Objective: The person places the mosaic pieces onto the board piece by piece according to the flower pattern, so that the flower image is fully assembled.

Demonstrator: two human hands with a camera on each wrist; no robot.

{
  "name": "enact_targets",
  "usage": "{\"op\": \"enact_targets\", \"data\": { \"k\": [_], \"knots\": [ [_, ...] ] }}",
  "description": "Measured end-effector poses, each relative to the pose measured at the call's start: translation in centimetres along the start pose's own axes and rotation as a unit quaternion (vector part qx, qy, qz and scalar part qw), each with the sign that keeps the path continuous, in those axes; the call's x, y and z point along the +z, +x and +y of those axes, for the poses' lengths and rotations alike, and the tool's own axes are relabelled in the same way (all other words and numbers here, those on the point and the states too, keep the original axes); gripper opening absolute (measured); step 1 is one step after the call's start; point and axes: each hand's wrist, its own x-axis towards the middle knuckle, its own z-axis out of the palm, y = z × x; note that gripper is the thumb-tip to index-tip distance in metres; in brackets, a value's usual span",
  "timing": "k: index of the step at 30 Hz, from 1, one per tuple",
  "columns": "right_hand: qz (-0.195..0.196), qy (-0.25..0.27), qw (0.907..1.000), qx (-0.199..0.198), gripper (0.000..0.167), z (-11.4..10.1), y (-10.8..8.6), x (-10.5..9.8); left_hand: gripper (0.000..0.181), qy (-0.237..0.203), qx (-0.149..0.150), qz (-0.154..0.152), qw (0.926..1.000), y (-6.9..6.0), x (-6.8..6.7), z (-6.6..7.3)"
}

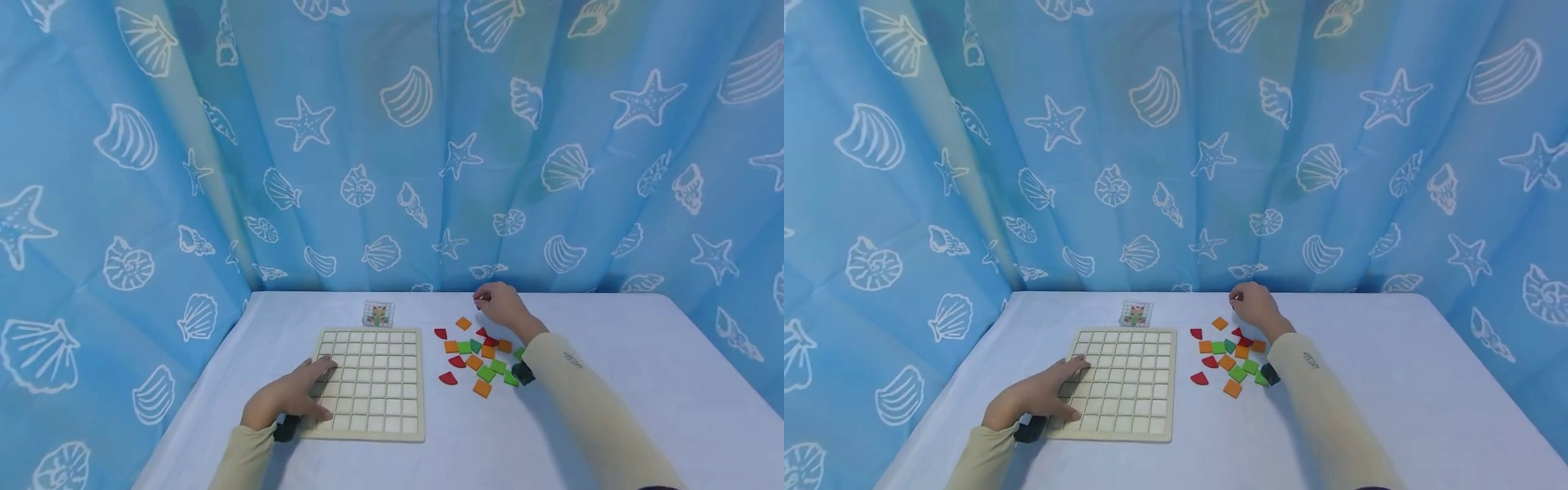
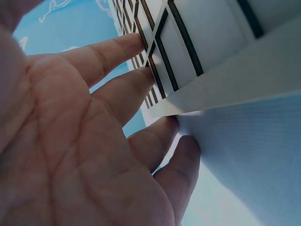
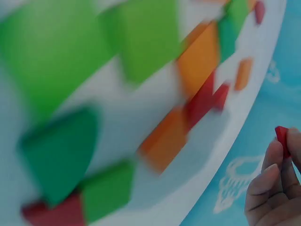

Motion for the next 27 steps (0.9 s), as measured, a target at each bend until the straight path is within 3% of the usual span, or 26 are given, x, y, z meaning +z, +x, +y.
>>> {"op": "enact_targets", "data": {
  "k": [5,12,21,27],
  "knots": [
    [-0.009,0.048,0.9988,-0.003,0.019,-2.6,1.0,1.1,0.089,-0.010,-0.001,0.001,1.0000,0.2,-0.2,0.0],
    [-0.045,0.075,0.9961,-0.012,0.020,-5.7,0.7,4.0,0.089,-0.011,0.008,-0.001,0.9999,0.0,-0.2,-0.2],
    [-0.090,0.122,0.9882,-0.020,0.017,-8.5,0.3,7.4,0.089,0.009,0.007,0.003,0.9999,0.2,0.3,-0.3],
    [-0.105,0.150,0.9823,-0.040,0.013,-9.9,0.5,8.3,0.087,0.019,0.013,0.006,0.9997,-0.2,0.2,0.1]
  ]
}}
